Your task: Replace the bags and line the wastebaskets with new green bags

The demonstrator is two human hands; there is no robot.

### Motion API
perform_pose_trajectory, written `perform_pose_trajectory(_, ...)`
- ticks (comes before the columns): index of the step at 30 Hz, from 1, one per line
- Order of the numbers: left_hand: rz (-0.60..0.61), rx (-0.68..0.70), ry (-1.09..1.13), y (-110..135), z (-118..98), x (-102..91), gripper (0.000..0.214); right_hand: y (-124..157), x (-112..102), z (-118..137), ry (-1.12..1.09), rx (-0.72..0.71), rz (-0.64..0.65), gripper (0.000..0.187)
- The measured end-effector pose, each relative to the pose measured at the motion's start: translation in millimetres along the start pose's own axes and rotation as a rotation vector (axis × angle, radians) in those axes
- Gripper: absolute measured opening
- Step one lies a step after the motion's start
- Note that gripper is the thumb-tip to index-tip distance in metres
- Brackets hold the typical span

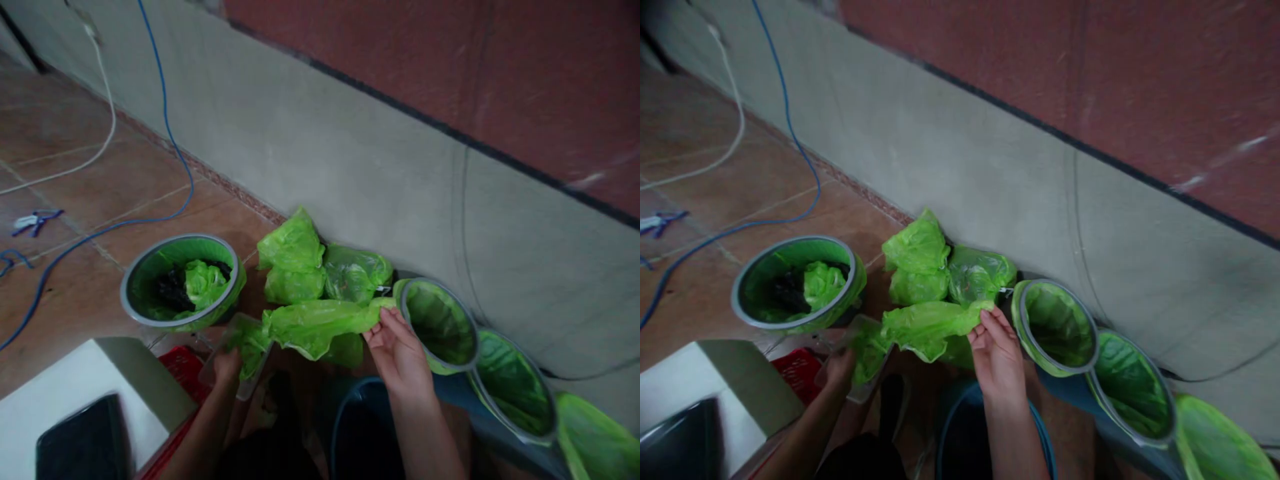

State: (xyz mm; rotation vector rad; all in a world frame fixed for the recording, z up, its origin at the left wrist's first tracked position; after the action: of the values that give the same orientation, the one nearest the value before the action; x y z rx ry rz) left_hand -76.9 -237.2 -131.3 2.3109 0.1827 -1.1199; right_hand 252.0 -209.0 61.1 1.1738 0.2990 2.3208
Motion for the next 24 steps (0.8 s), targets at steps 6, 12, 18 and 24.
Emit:
perform_pose_trajectory(6,0.206,0.608,0.393,96.8,-172.9,-59.8,0.078,65.1,26.2,64.2,0.076,-0.091,0.134,0.023)
perform_pose_trajectory(12,0.430,1.112,0.401,256.7,-306.5,-128.0,0.070,167.3,83.4,127.6,0.226,-0.122,0.446,0.020)
perform_pose_trajectory(18,0.429,0.824,0.791,302.9,-304.9,-152.7,0.023,247.2,54.6,190.7,0.430,-0.441,0.427,0.043)
perform_pose_trajectory(24,0.389,0.616,1.061,329.4,-269.6,-170.7,0.036,272.3,-67.8,147.3,0.747,-0.500,0.088,0.050)
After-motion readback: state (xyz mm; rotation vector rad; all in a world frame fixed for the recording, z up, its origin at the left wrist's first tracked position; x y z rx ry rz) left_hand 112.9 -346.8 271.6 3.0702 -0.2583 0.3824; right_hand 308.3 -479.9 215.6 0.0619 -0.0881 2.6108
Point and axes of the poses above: each hand's wrist, its own y-axis away from the middle knuckle, its own x-axis out of the palm, z = x × y, the point moved 8 cm from there along -y, towards the middle knuckle, and after that the axes turned 12 degrees about -y, right-handed, at the moved point
